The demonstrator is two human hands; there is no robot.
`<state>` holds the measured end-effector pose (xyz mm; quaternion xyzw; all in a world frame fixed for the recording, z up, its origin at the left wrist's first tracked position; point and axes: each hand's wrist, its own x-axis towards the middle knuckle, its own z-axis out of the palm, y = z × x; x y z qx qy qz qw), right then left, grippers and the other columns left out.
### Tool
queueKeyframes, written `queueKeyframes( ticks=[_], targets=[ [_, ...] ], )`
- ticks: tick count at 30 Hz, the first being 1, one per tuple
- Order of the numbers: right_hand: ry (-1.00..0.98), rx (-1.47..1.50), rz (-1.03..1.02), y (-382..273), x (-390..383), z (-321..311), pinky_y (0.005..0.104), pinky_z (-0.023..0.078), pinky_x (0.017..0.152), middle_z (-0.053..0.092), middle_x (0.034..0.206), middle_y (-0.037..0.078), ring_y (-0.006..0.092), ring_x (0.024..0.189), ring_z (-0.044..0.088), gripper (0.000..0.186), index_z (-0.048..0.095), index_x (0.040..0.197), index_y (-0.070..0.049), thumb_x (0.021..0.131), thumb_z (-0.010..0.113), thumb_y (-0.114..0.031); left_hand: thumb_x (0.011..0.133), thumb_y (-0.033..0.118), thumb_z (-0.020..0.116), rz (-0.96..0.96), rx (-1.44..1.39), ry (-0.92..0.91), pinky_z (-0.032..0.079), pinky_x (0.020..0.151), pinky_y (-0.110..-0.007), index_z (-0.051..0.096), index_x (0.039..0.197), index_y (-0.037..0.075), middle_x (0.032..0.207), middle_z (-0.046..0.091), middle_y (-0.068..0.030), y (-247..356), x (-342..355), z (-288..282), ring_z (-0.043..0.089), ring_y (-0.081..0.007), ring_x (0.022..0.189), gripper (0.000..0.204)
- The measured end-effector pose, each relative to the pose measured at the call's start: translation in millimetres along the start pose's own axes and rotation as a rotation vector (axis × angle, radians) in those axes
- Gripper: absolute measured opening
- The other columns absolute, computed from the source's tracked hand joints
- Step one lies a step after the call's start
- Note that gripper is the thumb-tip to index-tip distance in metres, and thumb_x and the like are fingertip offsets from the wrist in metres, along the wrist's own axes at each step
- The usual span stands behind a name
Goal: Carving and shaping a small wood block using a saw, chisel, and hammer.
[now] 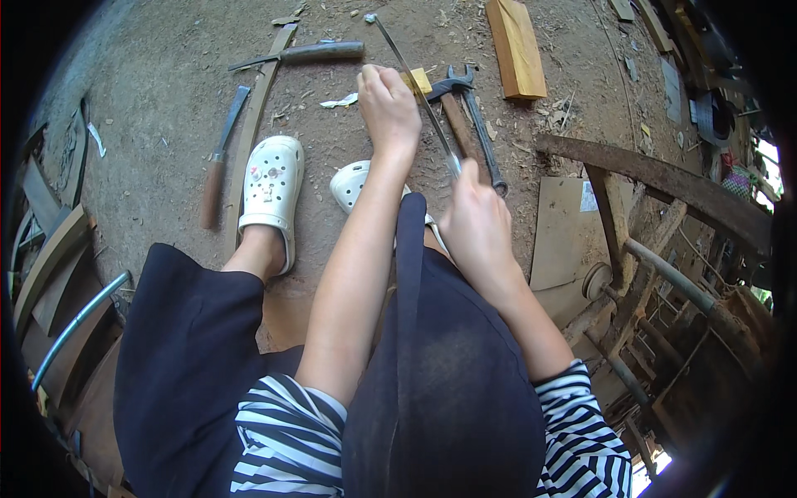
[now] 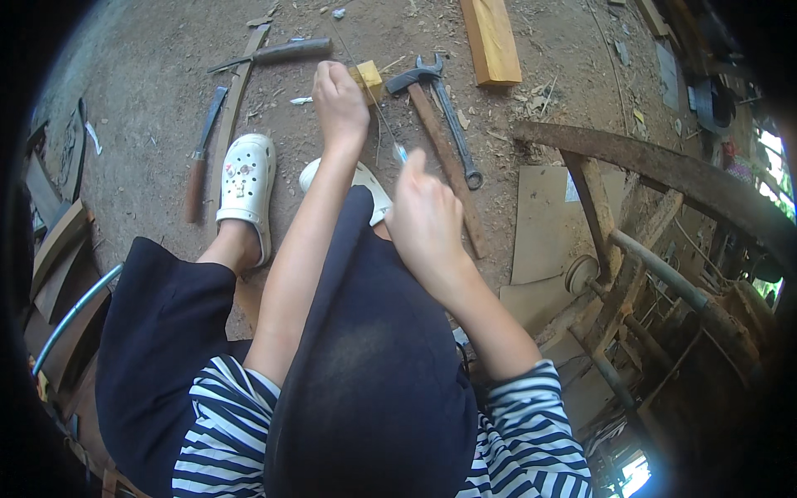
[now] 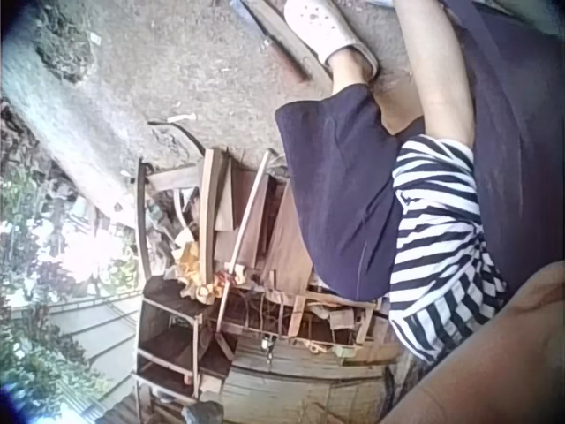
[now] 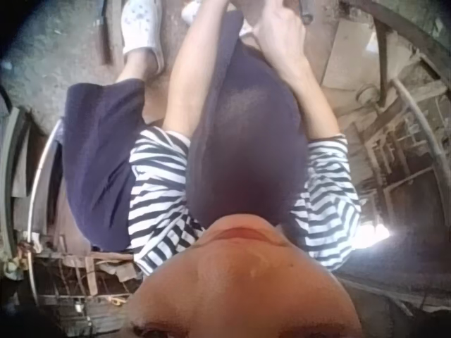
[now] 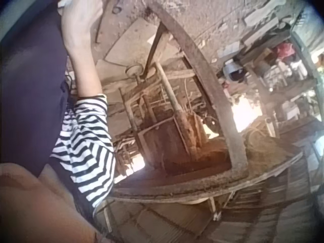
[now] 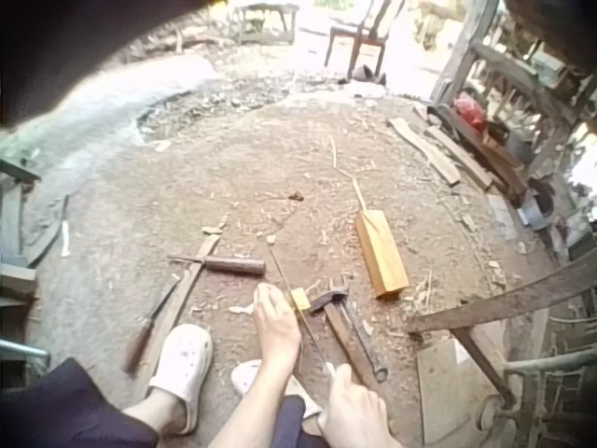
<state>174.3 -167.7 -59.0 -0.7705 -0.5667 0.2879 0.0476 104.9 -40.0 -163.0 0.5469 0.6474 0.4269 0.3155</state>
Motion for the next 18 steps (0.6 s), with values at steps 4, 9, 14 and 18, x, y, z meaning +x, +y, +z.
queueKeyframes(
  ticks=[4, 9, 14, 18],
  targets=[
    [-0.015, -0.064, 0.090, -6.0, -0.4, -11.5, 0.0540, 0.050, 0.059, 0.061, 0.067, 0.030, 0.0471, 0.066, 0.063, 0.010, 0.045, 0.091, 0.006, 0.084, 0.051, 0.003, 0.096, 0.018, 0.036, -0.047, 0.004, -0.086, 0.041, 0.082, -0.051, 0.050, 0.086, -0.007, 0.089, 0.055, -0.0284, 0.2, -3.4, 0.9, 0.054, -0.0454, 0.088, 0.031],
    [0.122, -0.059, -0.187, -21.4, 8.9, -25.3, 0.0498, 0.054, 0.062, 0.063, 0.068, 0.028, 0.0447, 0.072, 0.067, 0.030, 0.044, 0.091, 0.009, 0.072, 0.066, 0.004, 0.096, 0.020, 0.033, -0.023, -0.003, 0.016, 0.039, 0.081, -0.051, 0.051, 0.083, -0.006, 0.087, 0.056, -0.0287, -0.9, 1.3, 2.7, 0.052, -0.0459, 0.087, 0.034],
    [-0.141, -0.069, 0.006, -16.7, 2.0, -29.6, 0.0480, 0.056, 0.063, 0.063, 0.070, 0.030, 0.0447, 0.073, 0.067, 0.035, 0.041, 0.092, 0.009, 0.068, 0.068, 0.007, 0.095, 0.019, 0.035, -0.033, 0.002, 0.003, 0.040, 0.081, -0.052, 0.050, 0.084, -0.006, 0.088, 0.055, -0.0287, -0.3, 1.1, 0.3, 0.054, -0.0460, 0.086, 0.031],
    [0.065, -0.002, -0.165, -7.9, 9.7, -18.8, 0.0525, 0.053, 0.061, 0.059, 0.066, 0.032, 0.0482, 0.068, 0.063, 0.019, 0.042, 0.092, 0.011, 0.075, 0.049, 0.009, 0.095, 0.017, 0.037, -0.056, 0.060, -0.051, 0.042, 0.078, -0.053, 0.049, 0.085, -0.007, 0.089, 0.055, -0.0288, 2.7, -4.2, 2.8, 0.055, -0.0466, 0.083, 0.028]
  ],
)
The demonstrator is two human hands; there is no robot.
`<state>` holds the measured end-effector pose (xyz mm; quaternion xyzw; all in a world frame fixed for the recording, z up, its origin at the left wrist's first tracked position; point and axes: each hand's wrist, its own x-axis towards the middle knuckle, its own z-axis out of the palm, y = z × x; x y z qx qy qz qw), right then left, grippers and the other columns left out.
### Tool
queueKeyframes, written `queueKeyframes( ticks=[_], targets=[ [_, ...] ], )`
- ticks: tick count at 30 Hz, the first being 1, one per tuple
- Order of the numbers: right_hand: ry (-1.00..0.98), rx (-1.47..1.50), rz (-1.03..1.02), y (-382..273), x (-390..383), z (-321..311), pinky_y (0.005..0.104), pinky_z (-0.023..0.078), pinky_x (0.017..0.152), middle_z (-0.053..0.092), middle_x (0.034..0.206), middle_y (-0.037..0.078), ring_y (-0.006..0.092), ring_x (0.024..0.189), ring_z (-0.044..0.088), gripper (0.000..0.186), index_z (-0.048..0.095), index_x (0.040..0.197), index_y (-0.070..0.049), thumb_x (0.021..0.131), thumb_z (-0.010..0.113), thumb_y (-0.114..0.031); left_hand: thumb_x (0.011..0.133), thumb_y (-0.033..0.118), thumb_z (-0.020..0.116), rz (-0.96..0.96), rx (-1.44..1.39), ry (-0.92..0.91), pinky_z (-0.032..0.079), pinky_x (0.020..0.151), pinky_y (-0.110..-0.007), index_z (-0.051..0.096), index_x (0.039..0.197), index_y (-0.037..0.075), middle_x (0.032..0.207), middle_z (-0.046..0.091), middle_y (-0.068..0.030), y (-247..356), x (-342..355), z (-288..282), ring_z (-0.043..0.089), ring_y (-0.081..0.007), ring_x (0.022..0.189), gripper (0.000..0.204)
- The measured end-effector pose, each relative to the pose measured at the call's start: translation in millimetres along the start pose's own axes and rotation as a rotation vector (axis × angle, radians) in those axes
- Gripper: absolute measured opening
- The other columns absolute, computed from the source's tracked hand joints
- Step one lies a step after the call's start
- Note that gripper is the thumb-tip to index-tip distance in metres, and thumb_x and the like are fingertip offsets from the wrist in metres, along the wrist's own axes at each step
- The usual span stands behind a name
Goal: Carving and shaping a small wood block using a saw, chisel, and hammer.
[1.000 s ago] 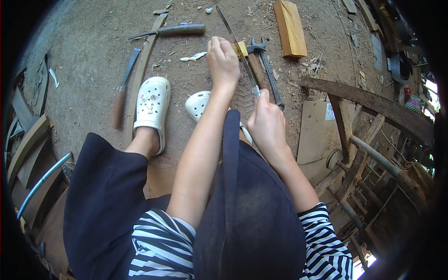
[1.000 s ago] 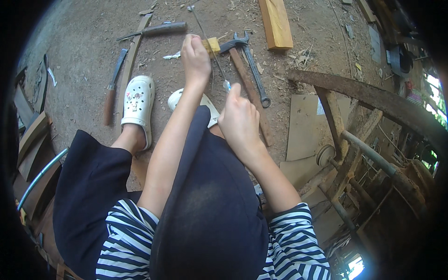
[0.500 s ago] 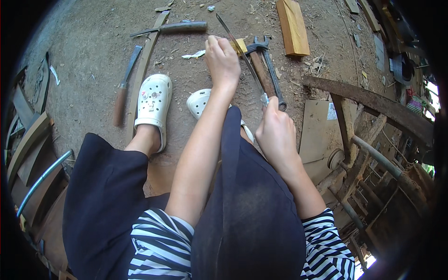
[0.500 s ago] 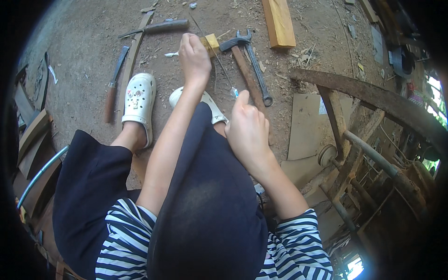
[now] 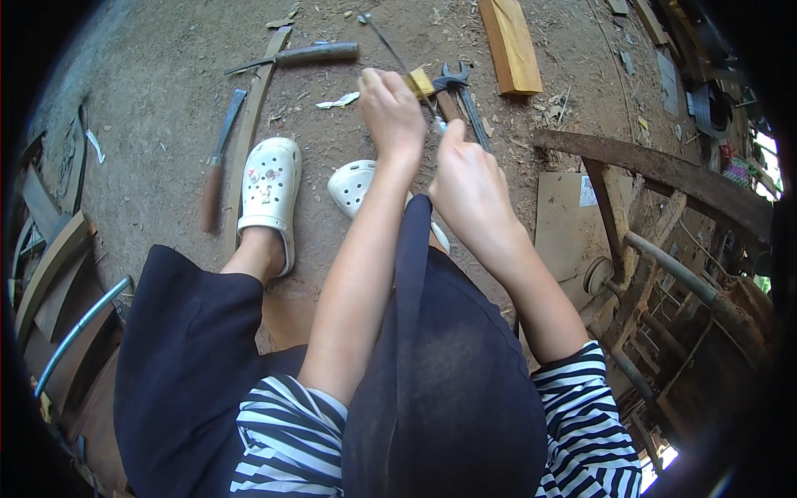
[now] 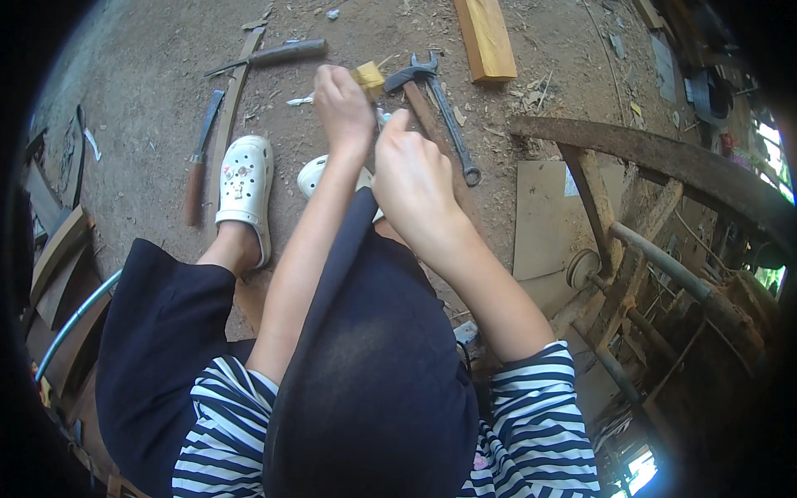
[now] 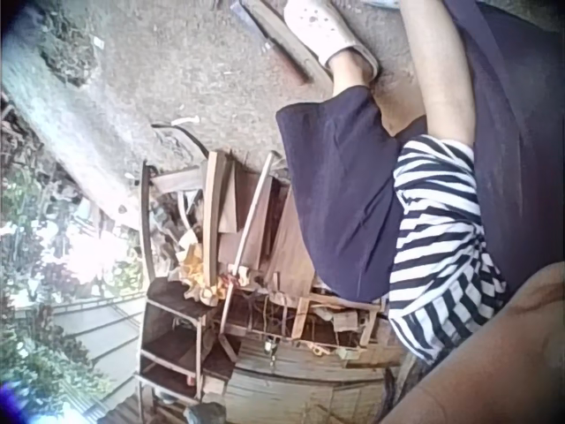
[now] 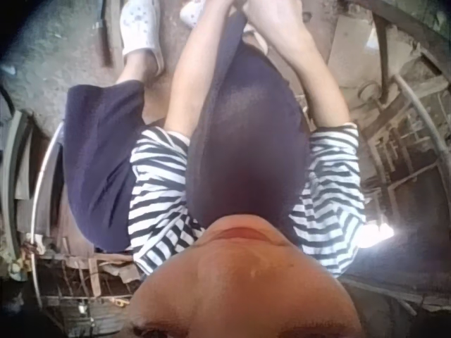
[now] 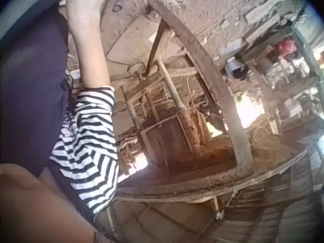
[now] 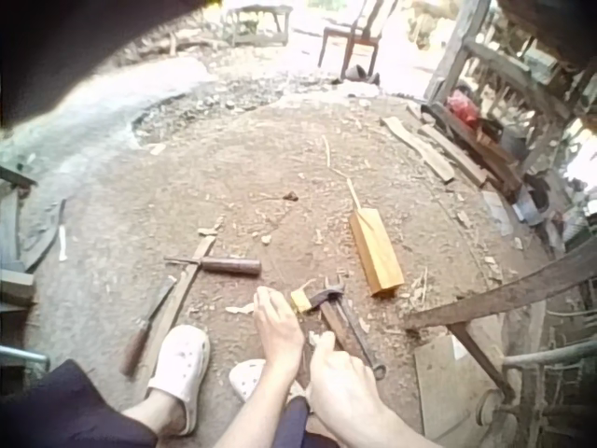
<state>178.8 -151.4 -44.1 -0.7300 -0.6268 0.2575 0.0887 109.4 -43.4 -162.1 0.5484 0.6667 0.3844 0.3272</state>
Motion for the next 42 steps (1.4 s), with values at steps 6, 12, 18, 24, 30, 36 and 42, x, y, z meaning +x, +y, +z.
queueKeyframes(
  ticks=[6, 12, 18, 24, 30, 36, 42],
  targets=[
    [-0.228, -0.078, 0.202, -9.5, -5.3, -8.6, 0.0476, 0.056, 0.061, 0.063, 0.068, 0.029, 0.0434, 0.070, 0.067, 0.026, 0.045, 0.090, 0.010, 0.071, 0.063, 0.004, 0.094, 0.016, 0.037, 0.065, -0.002, 0.073, 0.041, 0.080, -0.052, 0.049, 0.084, -0.007, 0.088, 0.056, -0.0290, -1.5, 1.7, -2.8, 0.055, -0.0459, 0.084, 0.028],
    [-0.028, -0.097, 0.051, -12.2, 8.4, -8.2, 0.0466, 0.057, 0.063, 0.065, 0.073, 0.028, 0.0429, 0.073, 0.068, 0.031, 0.047, 0.093, 0.012, 0.073, 0.067, -0.001, 0.094, 0.016, 0.038, 0.036, -0.006, 0.030, 0.042, 0.079, -0.051, 0.049, 0.084, -0.007, 0.088, 0.055, -0.0277, 0.2, -3.8, -1.0, 0.055, -0.0454, 0.083, 0.027],
    [-0.149, 0.005, 0.180, -7.5, -7.0, -12.0, 0.0533, 0.052, 0.064, 0.060, 0.068, 0.033, 0.0491, 0.071, 0.063, 0.016, 0.045, 0.091, 0.009, 0.076, 0.049, 0.007, 0.094, 0.018, 0.037, 0.066, -0.034, 0.082, 0.040, 0.079, -0.052, 0.051, 0.081, -0.007, 0.086, 0.056, -0.0280, 1.6, -0.7, -2.0, 0.053, -0.0459, 0.083, 0.031],
    [-0.125, -0.013, 0.078, -22.9, 5.4, -24.6, 0.0479, 0.056, 0.066, 0.063, 0.072, 0.031, 0.0439, 0.076, 0.068, 0.030, 0.046, 0.090, 0.010, 0.070, 0.068, 0.005, 0.094, 0.017, 0.038, 0.047, -0.007, 0.048, 0.040, 0.081, -0.052, 0.049, 0.082, -0.007, 0.088, 0.055, -0.0280, -0.1, 2.9, -3.0, 0.054, -0.0451, 0.084, 0.029],
    [-0.021, 0.001, 0.082, -10.0, 0.1, -15.0, 0.0536, 0.053, 0.066, 0.061, 0.071, 0.033, 0.0481, 0.073, 0.065, 0.015, 0.046, 0.091, 0.010, 0.077, 0.050, 0.006, 0.094, 0.017, 0.037, 0.065, -0.032, 0.046, 0.040, 0.080, -0.052, 0.049, 0.081, -0.006, 0.087, 0.055, -0.0277, -1.1, -1.8, -0.9, 0.053, -0.0449, 0.083, 0.029],
    [-0.091, 0.000, 0.113, -0.6, -14.3, -3.1, 0.0541, 0.052, 0.066, 0.061, 0.071, 0.033, 0.0485, 0.074, 0.064, 0.016, 0.045, 0.091, 0.009, 0.076, 0.051, 0.006, 0.094, 0.017, 0.037, 0.057, -0.014, 0.039, 0.040, 0.080, -0.052, 0.049, 0.082, -0.007, 0.087, 0.053, -0.0266, -0.1, -4.1, -2.1, 0.053, -0.0437, 0.084, 0.029],
    [0.043, 0.037, 0.021, -12.2, 7.5, -9.7, 0.0538, 0.052, 0.065, 0.060, 0.067, 0.033, 0.0480, 0.071, 0.064, 0.014, 0.045, 0.090, 0.008, 0.077, 0.050, 0.007, 0.094, 0.017, 0.037, 0.111, -0.026, 0.030, 0.040, 0.081, -0.051, 0.049, 0.082, -0.007, 0.087, 0.053, -0.0275, 0.6, -7.4, -0.4, 0.053, -0.0444, 0.084, 0.029]
  ],
)
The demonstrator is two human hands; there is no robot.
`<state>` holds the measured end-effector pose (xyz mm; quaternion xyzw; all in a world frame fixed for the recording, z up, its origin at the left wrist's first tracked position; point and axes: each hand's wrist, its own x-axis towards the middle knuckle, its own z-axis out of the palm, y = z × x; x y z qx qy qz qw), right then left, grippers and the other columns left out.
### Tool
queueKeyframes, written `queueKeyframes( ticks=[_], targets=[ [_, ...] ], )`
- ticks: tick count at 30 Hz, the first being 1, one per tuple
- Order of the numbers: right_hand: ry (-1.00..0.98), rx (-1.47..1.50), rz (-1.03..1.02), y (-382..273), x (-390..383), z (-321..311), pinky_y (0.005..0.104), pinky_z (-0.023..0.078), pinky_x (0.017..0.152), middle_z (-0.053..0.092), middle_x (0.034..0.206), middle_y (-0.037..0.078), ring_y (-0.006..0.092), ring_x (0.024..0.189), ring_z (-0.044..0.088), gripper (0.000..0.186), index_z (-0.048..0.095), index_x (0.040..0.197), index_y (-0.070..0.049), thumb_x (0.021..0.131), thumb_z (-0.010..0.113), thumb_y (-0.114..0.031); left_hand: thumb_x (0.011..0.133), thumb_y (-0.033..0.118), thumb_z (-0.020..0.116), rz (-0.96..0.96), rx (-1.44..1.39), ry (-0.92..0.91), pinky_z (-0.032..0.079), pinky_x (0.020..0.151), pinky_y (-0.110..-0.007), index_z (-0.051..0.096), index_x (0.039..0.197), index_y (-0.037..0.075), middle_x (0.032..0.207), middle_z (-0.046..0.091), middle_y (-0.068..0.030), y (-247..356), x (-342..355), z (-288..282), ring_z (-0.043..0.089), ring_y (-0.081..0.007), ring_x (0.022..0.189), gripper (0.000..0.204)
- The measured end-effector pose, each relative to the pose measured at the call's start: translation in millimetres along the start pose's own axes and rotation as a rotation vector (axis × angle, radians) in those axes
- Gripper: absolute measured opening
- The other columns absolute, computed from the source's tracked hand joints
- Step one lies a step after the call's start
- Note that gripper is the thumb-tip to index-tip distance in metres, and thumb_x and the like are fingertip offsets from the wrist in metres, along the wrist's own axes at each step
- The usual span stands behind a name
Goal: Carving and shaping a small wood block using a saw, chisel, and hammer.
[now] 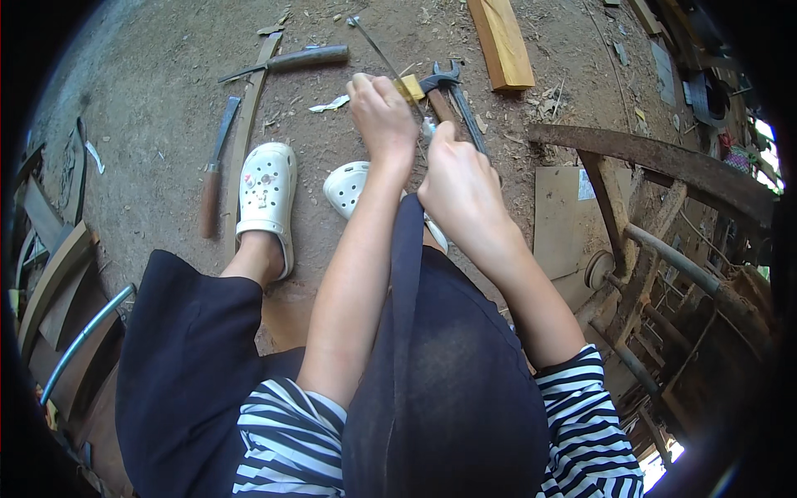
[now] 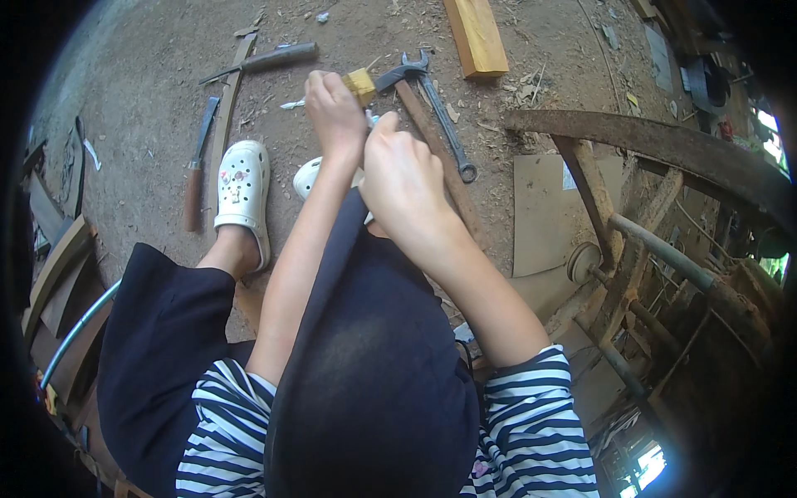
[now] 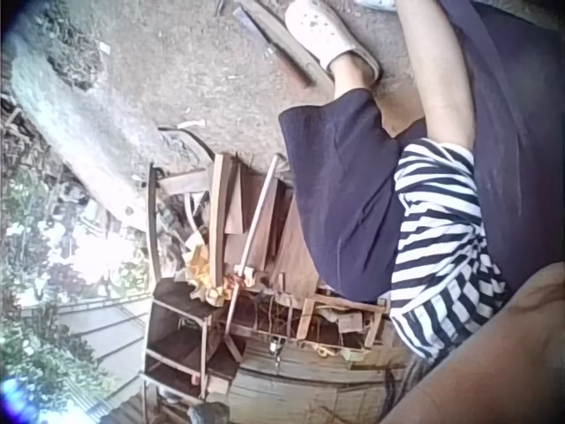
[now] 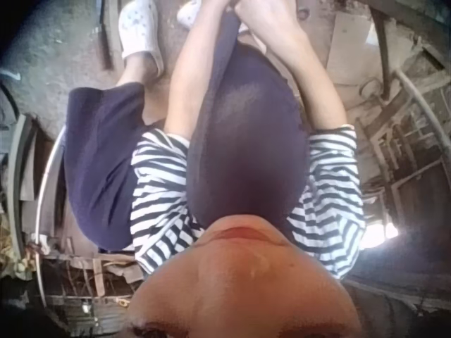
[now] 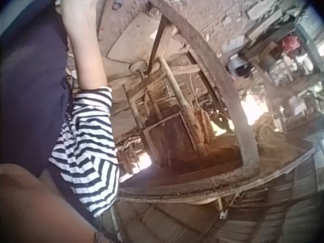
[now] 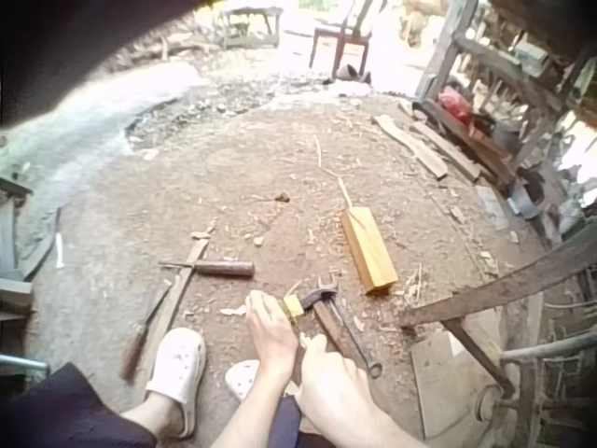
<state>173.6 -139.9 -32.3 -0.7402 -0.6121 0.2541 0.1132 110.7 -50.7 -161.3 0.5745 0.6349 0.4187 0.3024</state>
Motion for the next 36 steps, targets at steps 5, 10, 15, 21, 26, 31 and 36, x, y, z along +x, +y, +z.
queueKeyframes(
  ticks=[5, 10, 15, 21, 26, 31, 36],
  targets=[
    [-0.221, 0.002, 0.233, 1.2, -22.7, -9.1, 0.0530, 0.053, 0.065, 0.060, 0.068, 0.033, 0.0483, 0.072, 0.064, 0.013, 0.045, 0.091, 0.010, 0.078, 0.048, 0.007, 0.094, 0.017, 0.037, -0.038, 0.011, 0.006, 0.040, 0.081, -0.052, 0.049, 0.083, -0.008, 0.088, 0.054, -0.0288, -4.1, 7.9, -1.0, 0.052, -0.0452, 0.085, 0.030],
    [-0.108, 0.014, 0.123, 7.2, -7.8, 7.8, 0.0533, 0.052, 0.067, 0.060, 0.070, 0.034, 0.0492, 0.073, 0.064, 0.015, 0.046, 0.092, 0.009, 0.078, 0.048, 0.007, 0.095, 0.018, 0.037, -0.036, -0.007, -0.010, 0.039, 0.081, -0.052, 0.047, 0.083, -0.008, 0.089, 0.053, -0.0292, -3.5, -2.7, -0.9, 0.052, -0.0459, 0.084, 0.031],
    [-0.041, 0.004, 0.074, 6.1, -19.6, -1.6, 0.0532, 0.052, 0.066, 0.061, 0.070, 0.033, 0.0489, 0.073, 0.064, 0.017, 0.045, 0.093, 0.010, 0.077, 0.049, 0.007, 0.096, 0.018, 0.035, -0.001, -0.024, -0.008, 0.039, 0.080, -0.052, 0.047, 0.084, -0.007, 0.089, 0.052, -0.0276, -2.1, 0.2, -2.5, 0.052, -0.0451, 0.084, 0.030],
    [-0.053, 0.001, 0.059, 0.7, -3.4, -8.2, 0.0475, 0.056, 0.062, 0.065, 0.073, 0.028, 0.0439, 0.073, 0.067, 0.031, 0.044, 0.094, 0.009, 0.071, 0.066, 0.004, 0.096, 0.017, 0.035, -0.020, -0.016, -0.016, 0.039, 0.080, -0.051, 0.047, 0.085, -0.006, 0.089, 0.052, -0.0275, 0.2, 2.5, -2.8, 0.052, -0.0447, 0.086, 0.029],
    [-0.110, -0.039, 0.122, 5.2, -16.4, -2.6, 0.0480, 0.056, 0.063, 0.065, 0.072, 0.028, 0.0435, 0.073, 0.068, 0.037, 0.045, 0.097, 0.009, 0.072, 0.070, -0.002, 0.096, 0.016, 0.036, -0.005, -0.029, -0.003, 0.039, 0.079, -0.051, 0.047, 0.085, -0.006, 0.089, 0.052, -0.0269, -3.3, 1.7, -1.8, 0.052, -0.0448, 0.085, 0.027],
    [-0.100, 0.017, 0.105, 7.6, -17.0, 3.4, 0.0493, 0.055, 0.063, 0.064, 0.072, 0.029, 0.0446, 0.073, 0.067, 0.036, 0.045, 0.097, 0.011, 0.070, 0.067, 0.001, 0.096, 0.018, 0.036, 0.032, -0.021, -0.043, 0.038, 0.078, -0.052, 0.047, 0.086, -0.006, 0.088, 0.052, -0.0267, -3.5, 4.7, -3.3, 0.051, -0.0451, 0.084, 0.028],
    [-0.116, 0.035, 0.185, 20.1, -0.8, 26.2, 0.0524, 0.054, 0.065, 0.063, 0.070, 0.031, 0.0461, 0.072, 0.066, 0.026, 0.046, 0.098, 0.010, 0.075, 0.055, 0.001, 0.104, 0.035, 0.028, -0.295, -0.267, -0.240, 0.040, 0.085, -0.045, 0.047, 0.097, -0.002, 0.096, 0.055, -0.0245, -0.2, 4.0, -17.0, 0.054, -0.0411, 0.093, 0.042]
  ],
)
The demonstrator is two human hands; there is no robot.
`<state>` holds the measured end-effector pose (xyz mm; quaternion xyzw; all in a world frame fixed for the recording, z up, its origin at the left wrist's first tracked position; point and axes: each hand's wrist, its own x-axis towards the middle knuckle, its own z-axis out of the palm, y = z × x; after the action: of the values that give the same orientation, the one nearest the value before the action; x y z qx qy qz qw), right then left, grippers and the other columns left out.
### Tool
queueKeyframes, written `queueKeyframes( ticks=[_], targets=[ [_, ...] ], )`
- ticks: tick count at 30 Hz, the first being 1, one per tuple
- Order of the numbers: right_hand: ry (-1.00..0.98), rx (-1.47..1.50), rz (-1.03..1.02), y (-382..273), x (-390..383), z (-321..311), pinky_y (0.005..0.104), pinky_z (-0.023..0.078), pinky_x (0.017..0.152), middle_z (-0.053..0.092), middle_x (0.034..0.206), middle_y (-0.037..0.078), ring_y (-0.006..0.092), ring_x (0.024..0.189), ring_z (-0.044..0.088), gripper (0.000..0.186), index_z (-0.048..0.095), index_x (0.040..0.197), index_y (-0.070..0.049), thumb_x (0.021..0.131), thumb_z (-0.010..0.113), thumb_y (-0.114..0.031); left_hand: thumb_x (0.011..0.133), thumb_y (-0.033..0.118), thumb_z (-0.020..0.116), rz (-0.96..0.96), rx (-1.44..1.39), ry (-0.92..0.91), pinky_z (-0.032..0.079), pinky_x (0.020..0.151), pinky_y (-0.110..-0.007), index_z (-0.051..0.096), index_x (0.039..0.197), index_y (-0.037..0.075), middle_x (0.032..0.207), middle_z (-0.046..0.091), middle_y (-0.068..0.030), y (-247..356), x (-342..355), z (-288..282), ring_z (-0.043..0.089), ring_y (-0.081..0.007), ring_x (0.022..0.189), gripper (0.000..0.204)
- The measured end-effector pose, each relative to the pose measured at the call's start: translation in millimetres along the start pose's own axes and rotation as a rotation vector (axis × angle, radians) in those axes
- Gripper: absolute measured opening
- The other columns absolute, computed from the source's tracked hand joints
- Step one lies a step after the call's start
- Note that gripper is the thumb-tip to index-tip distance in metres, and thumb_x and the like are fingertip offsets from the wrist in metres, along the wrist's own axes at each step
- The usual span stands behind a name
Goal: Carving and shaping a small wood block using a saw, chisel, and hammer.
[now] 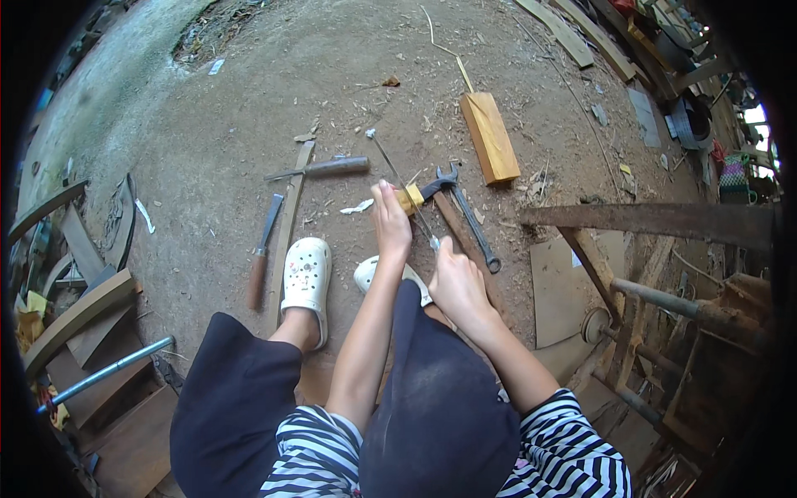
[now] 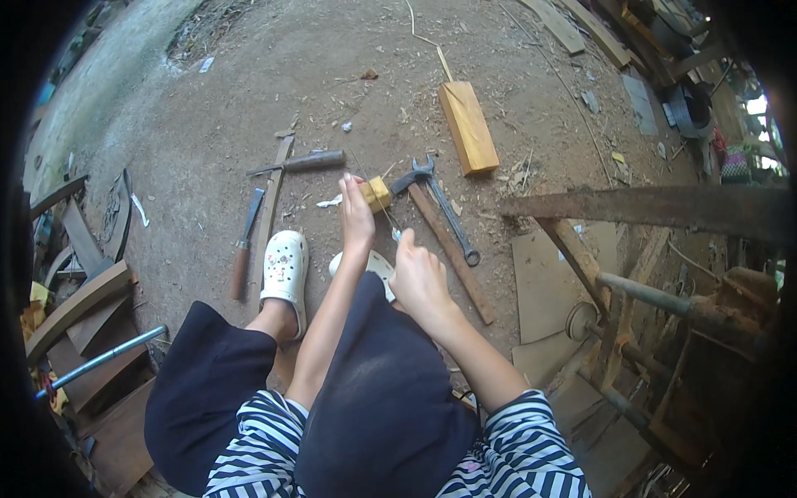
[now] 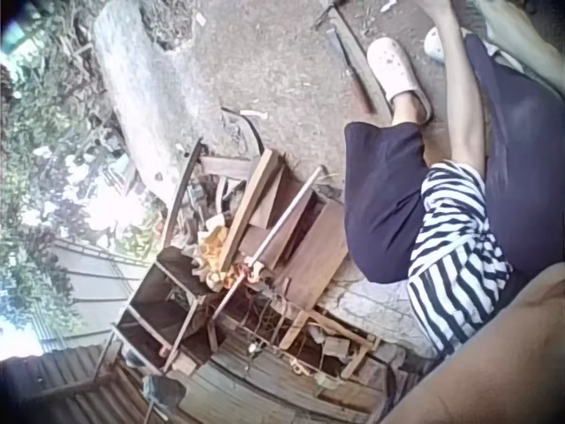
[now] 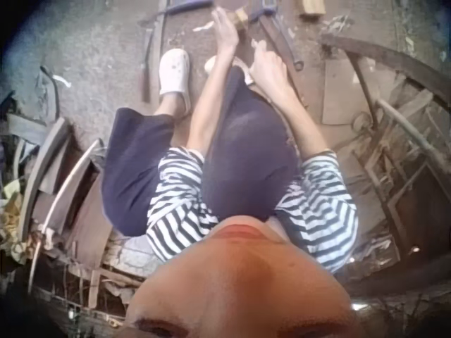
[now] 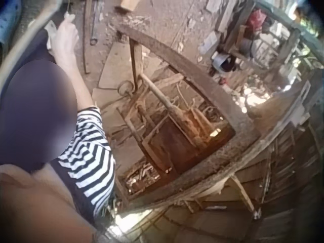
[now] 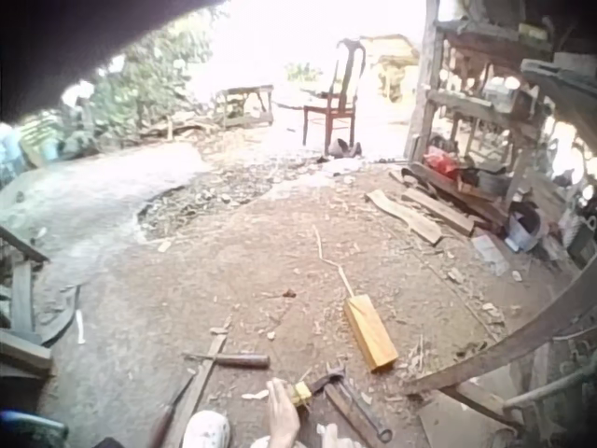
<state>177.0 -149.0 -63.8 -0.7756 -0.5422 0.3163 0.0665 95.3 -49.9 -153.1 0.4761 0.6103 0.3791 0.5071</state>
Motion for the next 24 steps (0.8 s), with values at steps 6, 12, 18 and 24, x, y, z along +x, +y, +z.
queueKeyframes(
  ticks=[6, 12, 18, 24],
  targets=[
    [0.018, 0.224, -0.027, 16.3, -15.0, 4.7, 0.0527, 0.051, 0.063, 0.063, 0.072, 0.030, 0.0461, 0.070, 0.065, 0.020, 0.047, 0.106, 0.007, 0.090, 0.049, -0.005, 0.103, 0.048, 0.030, 0.324, 0.016, -0.146, 0.038, 0.099, -0.040, 0.046, 0.127, 0.001, 0.118, 0.056, -0.0208, -14.8, -20.0, -19.9, 0.053, -0.0355, 0.115, 0.055],
    [0.302, 0.619, -0.059, 3.3, -17.0, -20.4, 0.0427, 0.046, 0.052, 0.063, 0.069, 0.019, 0.0355, 0.061, 0.065, 0.014, 0.051, 0.105, 0.003, 0.097, 0.046, -0.007, 0.102, 0.050, 0.033, 0.435, 0.194, -0.224, 0.047, 0.087, -0.045, 0.050, 0.121, -0.001, 0.106, 0.061, -0.0242, -12.9, -0.2, -21.5, 0.060, -0.0430, 0.101, 0.057],
    [0.360, 0.697, 0.013, 12.5, -25.8, -23.6, 0.0264, 0.032, 0.045, 0.049, 0.056, 0.001, 0.0068, 0.047, 0.044, 0.016, 0.055, 0.101, -0.002, 0.101, 0.043, -0.013, 0.102, 0.053, 0.032, 0.265, 0.056, -0.074, 0.045, 0.062, -0.038, 0.059, 0.095, -0.002, 0.074, 0.062, -0.0182, 13.8, -14.0, -24.8, 0.063, -0.0290, 0.070, 0.061],
    [0.310, 0.656, -0.088, 11.9, -35.5, -14.8, 0.0262, 0.034, 0.046, 0.050, 0.056, 0.002, 0.0074, 0.047, 0.046, 0.017, 0.055, 0.102, -0.001, 0.101, 0.044, -0.014, 0.104, 0.050, 0.031, 0.318, 0.085, 0.065, 0.041, 0.055, -0.035, 0.059, 0.085, -0.004, 0.065, 0.059, -0.0112, 37.9, -23.1, -23.4, 0.056, -0.0172, 0.060, 0.063]
  ],
)
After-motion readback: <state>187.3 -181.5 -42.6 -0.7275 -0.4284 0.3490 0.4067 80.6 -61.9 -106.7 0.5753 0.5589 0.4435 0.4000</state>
